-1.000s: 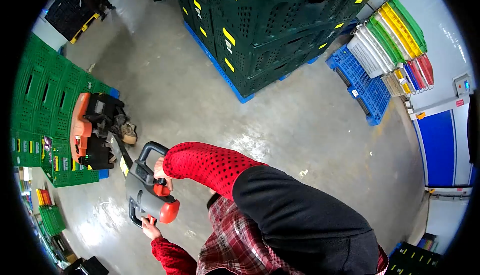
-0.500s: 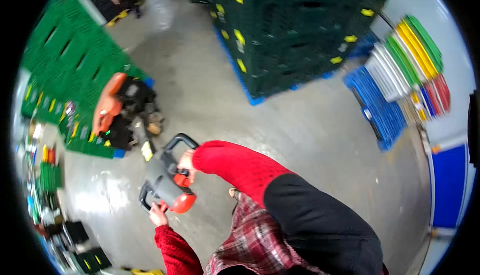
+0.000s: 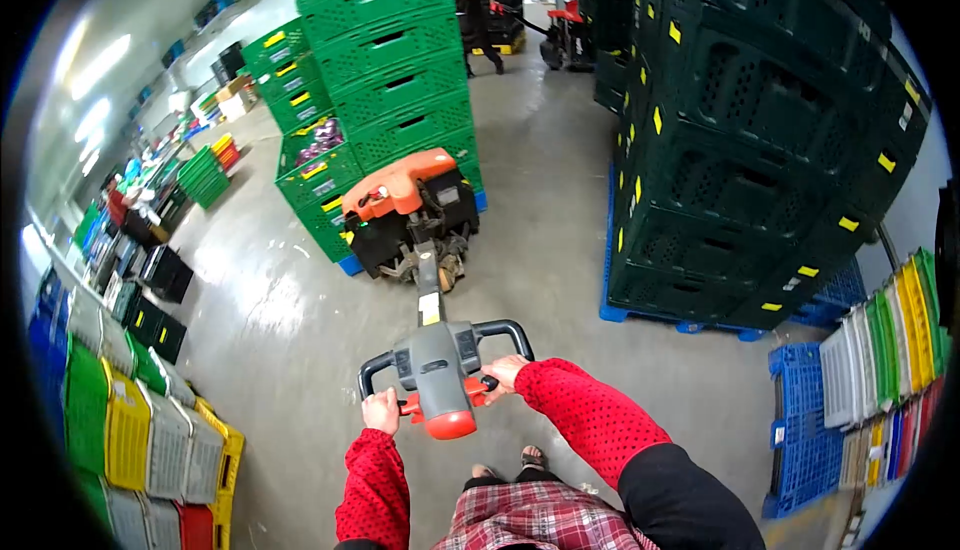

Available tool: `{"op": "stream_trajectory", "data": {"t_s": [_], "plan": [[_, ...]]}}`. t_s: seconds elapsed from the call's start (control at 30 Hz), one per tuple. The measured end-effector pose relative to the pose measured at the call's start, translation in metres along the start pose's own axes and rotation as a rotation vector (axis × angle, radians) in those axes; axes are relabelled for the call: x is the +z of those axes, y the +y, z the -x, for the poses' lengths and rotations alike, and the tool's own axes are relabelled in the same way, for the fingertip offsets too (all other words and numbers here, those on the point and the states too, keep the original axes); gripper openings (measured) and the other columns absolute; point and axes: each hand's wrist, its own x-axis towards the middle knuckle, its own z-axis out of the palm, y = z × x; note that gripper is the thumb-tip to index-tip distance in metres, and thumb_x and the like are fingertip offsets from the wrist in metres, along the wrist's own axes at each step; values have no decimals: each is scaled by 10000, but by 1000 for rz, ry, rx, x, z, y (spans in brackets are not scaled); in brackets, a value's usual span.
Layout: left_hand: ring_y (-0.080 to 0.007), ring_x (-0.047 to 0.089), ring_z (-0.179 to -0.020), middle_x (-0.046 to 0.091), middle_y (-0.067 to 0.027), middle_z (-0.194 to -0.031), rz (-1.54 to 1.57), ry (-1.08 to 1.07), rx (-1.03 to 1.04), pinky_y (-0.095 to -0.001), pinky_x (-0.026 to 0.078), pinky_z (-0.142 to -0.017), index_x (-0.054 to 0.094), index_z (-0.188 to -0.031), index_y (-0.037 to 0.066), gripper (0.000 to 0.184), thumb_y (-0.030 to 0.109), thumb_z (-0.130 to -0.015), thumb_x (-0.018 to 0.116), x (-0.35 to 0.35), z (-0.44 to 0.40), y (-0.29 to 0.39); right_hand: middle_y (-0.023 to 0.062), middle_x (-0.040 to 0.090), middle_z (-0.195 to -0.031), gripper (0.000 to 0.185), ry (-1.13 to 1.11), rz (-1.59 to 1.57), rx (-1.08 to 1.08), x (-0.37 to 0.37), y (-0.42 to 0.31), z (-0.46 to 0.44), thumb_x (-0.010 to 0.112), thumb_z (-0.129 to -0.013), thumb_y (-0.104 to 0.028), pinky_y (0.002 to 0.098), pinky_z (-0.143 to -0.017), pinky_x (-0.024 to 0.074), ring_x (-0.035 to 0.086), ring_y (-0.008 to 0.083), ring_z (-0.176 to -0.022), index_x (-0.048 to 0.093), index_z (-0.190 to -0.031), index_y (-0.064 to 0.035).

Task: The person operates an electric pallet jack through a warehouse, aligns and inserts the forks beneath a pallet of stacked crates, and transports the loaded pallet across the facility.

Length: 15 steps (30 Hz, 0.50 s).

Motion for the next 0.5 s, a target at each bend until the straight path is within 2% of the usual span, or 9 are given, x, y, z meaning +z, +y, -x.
{"op": "stream_trajectory", "data": {"t_s": [0.07,0.13,0.17,0.2,0.33,0.37,0.4,0.5], "plan": [[-378,617,-721,649,-166,-736,65,54,50,-509,449,-690,591,-773,62,284,223,-916,406,-12,2,-7,183,656,-943,696,-24,-23,63,-3,-12,-2,784,-634,-599,485,-811,485,622,395,-967,588,-1049,-76],[-380,621,-696,649,-158,-720,83,15,55,-516,451,-675,594,-774,59,287,218,-919,404,-27,4,-17,182,656,-957,693,-4,-31,-4,-10,-29,-2,777,-640,-603,484,-810,484,620,395,-968,589,-1041,-70],[-381,621,-684,652,-150,-719,-55,18,132,-518,452,-675,604,-775,62,314,230,-934,391,-21,8,-27,185,655,-944,705,-29,-8,-2,-7,-34,-4,765,-641,-621,480,-792,484,620,399,-938,587,-1037,-65],[-372,624,-732,657,-144,-734,17,10,61,-506,449,-712,592,-768,62,301,225,-929,397,-41,14,-20,187,654,-931,719,-49,21,3,-3,-37,-8,753,-643,-639,476,-775,484,621,403,-909,586,-1034,-60],[-338,614,-847,670,-132,-811,58,-14,-34,-467,415,-837,637,-774,66,364,269,-953,394,-46,31,-34,193,642,-993,720,-63,48,9,9,-60,-12,752,-655,-623,455,-814,484,613,392,-954,581,-1042,-41],[-337,614,-834,670,-125,-814,80,14,-30,-468,417,-829,642,-789,78,354,276,-954,399,-44,34,-43,186,650,-941,672,-8,-102,55,20,-63,-14,757,-654,-617,468,-797,485,616,398,-948,571,-957,-47],[-336,615,-821,670,-117,-817,99,50,-32,-469,420,-822,647,-804,90,344,283,-954,404,-40,38,-56,191,651,-950,670,-25,17,44,25,-70,-21,770,-647,-606,467,-804,486,616,401,-947,569,-958,-47],[-312,625,-794,658,-77,-776,5,40,-6,-471,431,-779,599,-811,116,188,226,-881,463,-48,72,-65,206,646,-962,671,1,-37,13,45,-98,-10,815,-618,-555,444,-820,491,619,383,-952,590,-969,-30]]}}
